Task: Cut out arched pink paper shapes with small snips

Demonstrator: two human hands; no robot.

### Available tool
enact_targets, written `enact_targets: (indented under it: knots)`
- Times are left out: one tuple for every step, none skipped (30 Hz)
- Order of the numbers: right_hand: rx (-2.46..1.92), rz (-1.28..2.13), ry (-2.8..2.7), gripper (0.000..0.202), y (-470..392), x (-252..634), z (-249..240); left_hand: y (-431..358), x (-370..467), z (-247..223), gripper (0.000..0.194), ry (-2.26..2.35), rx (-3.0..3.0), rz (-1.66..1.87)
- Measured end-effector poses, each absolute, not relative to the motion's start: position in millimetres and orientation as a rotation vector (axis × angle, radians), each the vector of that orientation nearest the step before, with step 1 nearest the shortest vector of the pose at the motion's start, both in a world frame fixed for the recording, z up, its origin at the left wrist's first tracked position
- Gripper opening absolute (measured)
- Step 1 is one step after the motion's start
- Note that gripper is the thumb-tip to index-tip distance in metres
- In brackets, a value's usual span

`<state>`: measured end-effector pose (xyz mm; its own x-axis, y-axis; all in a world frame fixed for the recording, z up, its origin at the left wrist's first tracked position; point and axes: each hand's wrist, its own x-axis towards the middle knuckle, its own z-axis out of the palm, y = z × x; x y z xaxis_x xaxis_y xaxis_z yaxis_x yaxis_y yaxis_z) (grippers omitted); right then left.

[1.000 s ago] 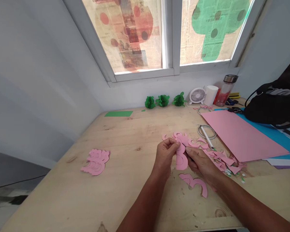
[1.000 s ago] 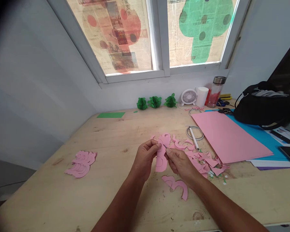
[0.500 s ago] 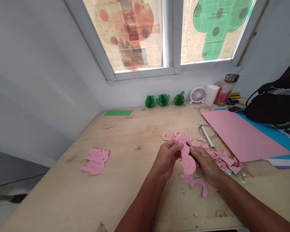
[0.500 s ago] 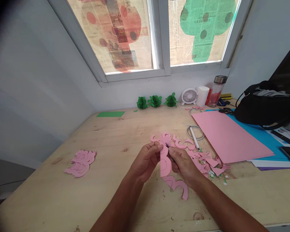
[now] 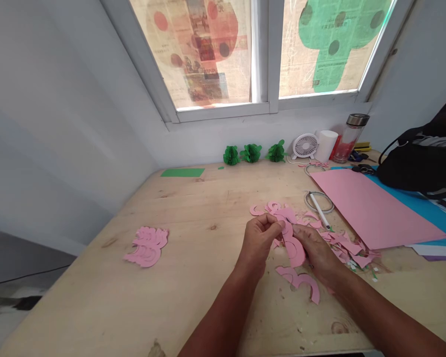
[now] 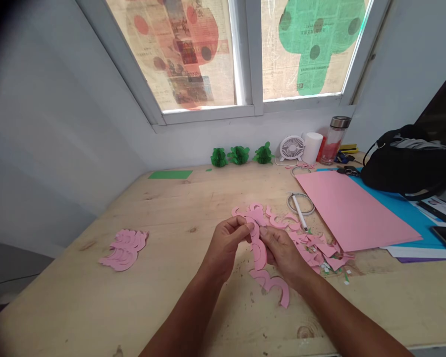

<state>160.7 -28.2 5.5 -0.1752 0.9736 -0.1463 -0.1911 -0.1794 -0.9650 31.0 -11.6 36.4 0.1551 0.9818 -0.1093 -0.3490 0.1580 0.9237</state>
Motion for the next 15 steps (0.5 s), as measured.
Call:
enact_targets:
  knots:
    - [-1.096, 1.542, -1.084, 0.046, -28.2, 160.9, 5.6, -11.8, 31.1, 37.6, 0.022, 0.910, 0.905, 1.172]
    - [-1.101, 1.547, -1.087, 0.046, -28.1, 161.2, 5.6, -12.0, 31.1, 38.8, 0.022, 0.913, 0.907, 1.177]
    - [-1.106, 1.552, -1.088, 0.045, -28.1, 161.6, 5.6, -12.2, 30.8, 39.7, 0.022, 0.914, 0.910, 1.180]
    - [-1.112, 1.557, -1.086, 0.045, -28.2, 162.0, 5.2, -12.2, 30.3, 40.4, 0.022, 0.912, 0.917, 1.175]
    - [-1.118, 1.565, -1.079, 0.044, -28.3, 162.4, 4.6, -12.2, 29.6, 40.8, 0.022, 0.907, 0.928, 1.166]
    - [-1.127, 1.570, -1.068, 0.044, -28.4, 162.9, 3.8, -12.0, 28.8, 40.8, 0.022, 0.899, 0.941, 1.153]
    - [-1.135, 1.573, -1.055, 0.044, -28.5, 163.4, 2.7, -11.9, 27.8, 40.5, 0.022, 0.889, 0.956, 1.138]
    - [-1.140, 1.573, -1.042, 0.044, -28.6, 163.8, 1.6, -11.6, 26.9, 40.0, 0.022, 0.879, 0.971, 1.126]
    - [-1.143, 1.573, -1.034, 0.043, -28.6, 164.2, 0.5, -11.5, 26.1, 39.5, 0.021, 0.872, 0.984, 1.116]
    - [-1.143, 1.574, -1.033, 0.043, -28.6, 164.5, -0.3, -11.3, 25.3, 39.1, 0.021, 0.869, 0.995, 1.110]
    - [-1.140, 1.574, -1.036, 0.043, -28.4, 164.7, -0.8, -11.2, 24.8, 38.8, 0.020, 0.870, 1.003, 1.107]
    - [-1.133, 1.576, -1.044, 0.043, -28.3, 164.7, -1.0, -11.2, 24.5, 38.7, 0.020, 0.874, 1.008, 1.106]
    - [-1.125, 1.579, -1.056, 0.043, -28.2, 164.7, -0.8, -11.2, 24.4, 38.8, 0.020, 0.878, 1.011, 1.105]
    - [-1.118, 1.580, -1.068, 0.043, -28.1, 164.6, -0.3, -11.2, 24.4, 39.1, 0.020, 0.880, 1.014, 1.104]
    - [-1.113, 1.579, -1.079, 0.043, -28.0, 164.4, 0.4, -11.3, 24.5, 39.5, 0.020, 0.879, 1.017, 1.106]
